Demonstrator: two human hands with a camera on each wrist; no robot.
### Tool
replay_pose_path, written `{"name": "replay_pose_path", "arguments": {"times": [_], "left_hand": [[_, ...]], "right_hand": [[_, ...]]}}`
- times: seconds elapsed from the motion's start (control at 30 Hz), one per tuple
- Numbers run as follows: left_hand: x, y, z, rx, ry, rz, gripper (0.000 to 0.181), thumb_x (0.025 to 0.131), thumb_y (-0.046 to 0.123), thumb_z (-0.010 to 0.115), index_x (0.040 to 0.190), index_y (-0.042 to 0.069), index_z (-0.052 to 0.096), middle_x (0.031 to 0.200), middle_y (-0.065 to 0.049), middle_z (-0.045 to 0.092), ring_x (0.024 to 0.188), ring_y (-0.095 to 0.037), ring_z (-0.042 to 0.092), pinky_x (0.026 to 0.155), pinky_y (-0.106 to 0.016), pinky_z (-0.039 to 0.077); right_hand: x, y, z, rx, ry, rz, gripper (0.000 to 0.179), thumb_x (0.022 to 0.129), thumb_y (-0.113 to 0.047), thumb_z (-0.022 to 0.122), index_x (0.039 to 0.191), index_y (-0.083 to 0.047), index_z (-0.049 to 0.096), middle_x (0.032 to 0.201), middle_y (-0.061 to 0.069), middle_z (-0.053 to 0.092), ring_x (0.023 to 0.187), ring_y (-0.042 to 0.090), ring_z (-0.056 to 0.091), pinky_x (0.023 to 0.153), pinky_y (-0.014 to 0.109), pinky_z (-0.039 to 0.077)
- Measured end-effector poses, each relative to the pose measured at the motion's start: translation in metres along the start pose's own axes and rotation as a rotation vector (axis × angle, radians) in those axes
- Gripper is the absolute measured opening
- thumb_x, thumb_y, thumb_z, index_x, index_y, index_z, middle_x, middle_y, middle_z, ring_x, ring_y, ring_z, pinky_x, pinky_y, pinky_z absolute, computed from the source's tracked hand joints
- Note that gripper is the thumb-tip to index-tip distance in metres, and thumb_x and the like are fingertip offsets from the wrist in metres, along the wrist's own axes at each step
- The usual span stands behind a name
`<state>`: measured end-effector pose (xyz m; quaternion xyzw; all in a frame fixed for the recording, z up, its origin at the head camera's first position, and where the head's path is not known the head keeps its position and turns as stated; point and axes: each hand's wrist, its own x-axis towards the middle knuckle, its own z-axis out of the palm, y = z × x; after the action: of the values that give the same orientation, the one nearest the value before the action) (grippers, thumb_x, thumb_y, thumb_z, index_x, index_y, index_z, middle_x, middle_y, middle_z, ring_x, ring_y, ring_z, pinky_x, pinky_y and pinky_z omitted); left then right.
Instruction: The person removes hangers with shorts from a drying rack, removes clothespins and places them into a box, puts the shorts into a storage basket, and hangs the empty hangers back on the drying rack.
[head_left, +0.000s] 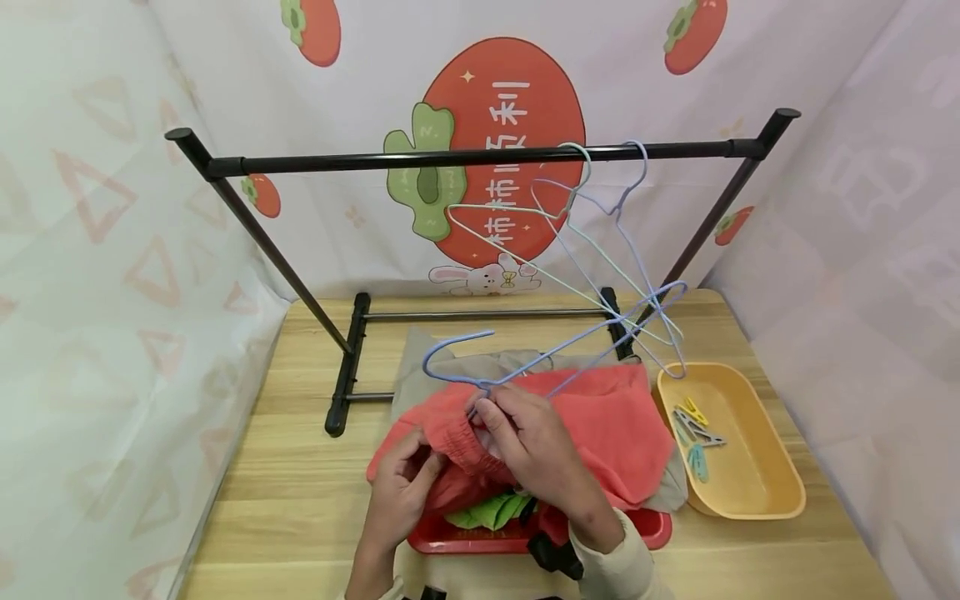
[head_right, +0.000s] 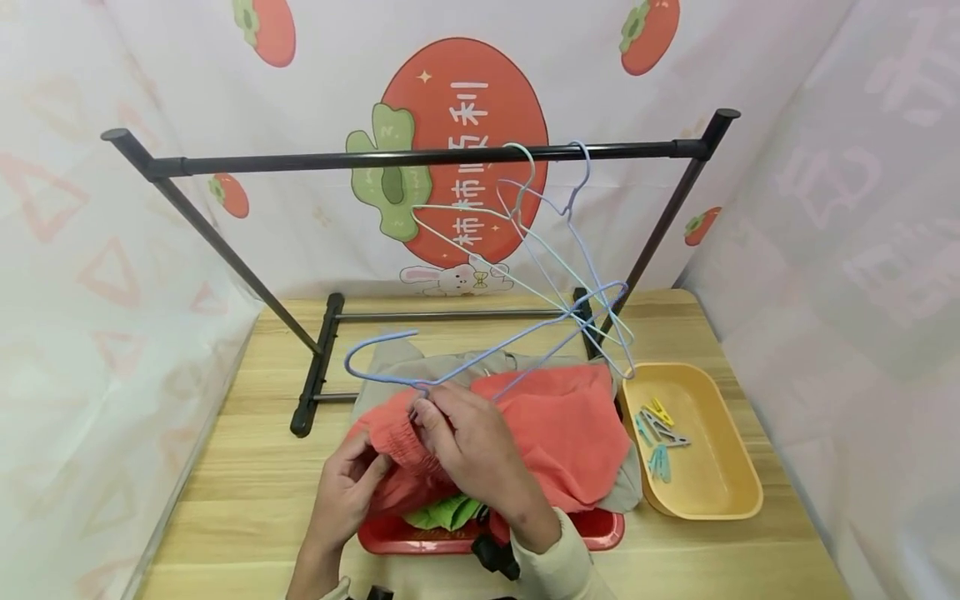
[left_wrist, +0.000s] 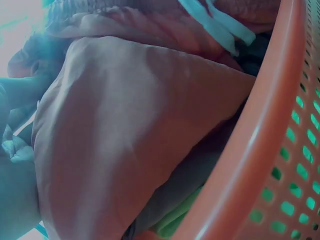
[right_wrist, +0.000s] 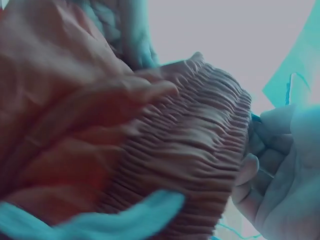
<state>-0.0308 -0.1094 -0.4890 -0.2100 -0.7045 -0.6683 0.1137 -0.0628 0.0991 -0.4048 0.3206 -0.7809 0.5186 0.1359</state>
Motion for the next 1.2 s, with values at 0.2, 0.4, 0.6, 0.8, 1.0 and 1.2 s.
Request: {"name": "replay_pose_path", "arguments": {"times": [0.2,0.4,0.6,0.8,1.0,1.2], "left_hand": [[0.0,0.0,-0.004,0.122,-0.031,0.045,0.028,0.095,-0.016,0.06,0.102,0.01,0.067,0.093,-0.005,0.065,0.083,-0.017,0.058,0.073,-0.026,0.049],[0.0,-0.002,-0.002,0.235,-0.05,0.068,0.026,0.097,-0.009,0.064,0.098,0.017,0.065,0.087,0.001,0.061,0.077,-0.015,0.056,0.069,-0.026,0.048],[0.002,-0.002,0.0,0.323,-0.098,0.024,0.027,0.098,-0.004,0.064,0.097,0.022,0.065,0.089,0.009,0.061,0.08,-0.01,0.057,0.073,-0.027,0.051],[0.001,0.002,0.0,0.343,-0.064,0.03,0.03,0.095,-0.008,0.067,0.102,0.021,0.069,0.094,0.011,0.065,0.083,-0.011,0.061,0.073,-0.028,0.053],[0.001,0.002,-0.001,0.349,-0.047,-0.041,0.029,0.097,-0.006,0.066,0.102,0.023,0.071,0.096,0.012,0.066,0.084,-0.01,0.062,0.073,-0.029,0.053],[0.001,0.001,-0.002,0.385,-0.053,-0.148,0.031,0.097,-0.004,0.067,0.1,0.026,0.07,0.093,0.015,0.065,0.08,-0.011,0.059,0.072,-0.029,0.052]], "right_hand": [[0.001,0.001,-0.012,-0.092,-0.007,-0.014,0.017,0.107,-0.007,0.055,0.095,-0.015,0.064,0.087,-0.009,0.058,0.07,0.006,0.049,0.061,0.026,0.046],[0.004,0.005,-0.028,-0.077,-0.019,-0.038,0.018,0.105,-0.003,0.054,0.094,-0.015,0.061,0.082,-0.009,0.051,0.069,0.008,0.045,0.058,0.026,0.042],[0.008,0.01,-0.05,0.03,-0.001,-0.017,0.02,0.107,0.003,0.047,0.1,-0.01,0.061,0.085,-0.001,0.054,0.074,0.014,0.05,0.065,0.03,0.046],[0.01,0.011,-0.064,0.015,0.016,-0.005,0.021,0.108,0.0,0.046,0.1,-0.012,0.061,0.082,-0.005,0.049,0.069,0.015,0.046,0.061,0.028,0.042],[0.005,0.015,-0.07,0.076,0.009,-0.07,0.022,0.107,0.005,0.042,0.099,-0.009,0.057,0.081,-0.002,0.048,0.068,0.014,0.044,0.061,0.028,0.041],[-0.005,0.02,-0.078,0.247,0.028,-0.202,0.022,0.108,0.007,0.033,0.1,0.003,0.053,0.092,0.009,0.05,0.078,0.019,0.047,0.066,0.03,0.042]]}}
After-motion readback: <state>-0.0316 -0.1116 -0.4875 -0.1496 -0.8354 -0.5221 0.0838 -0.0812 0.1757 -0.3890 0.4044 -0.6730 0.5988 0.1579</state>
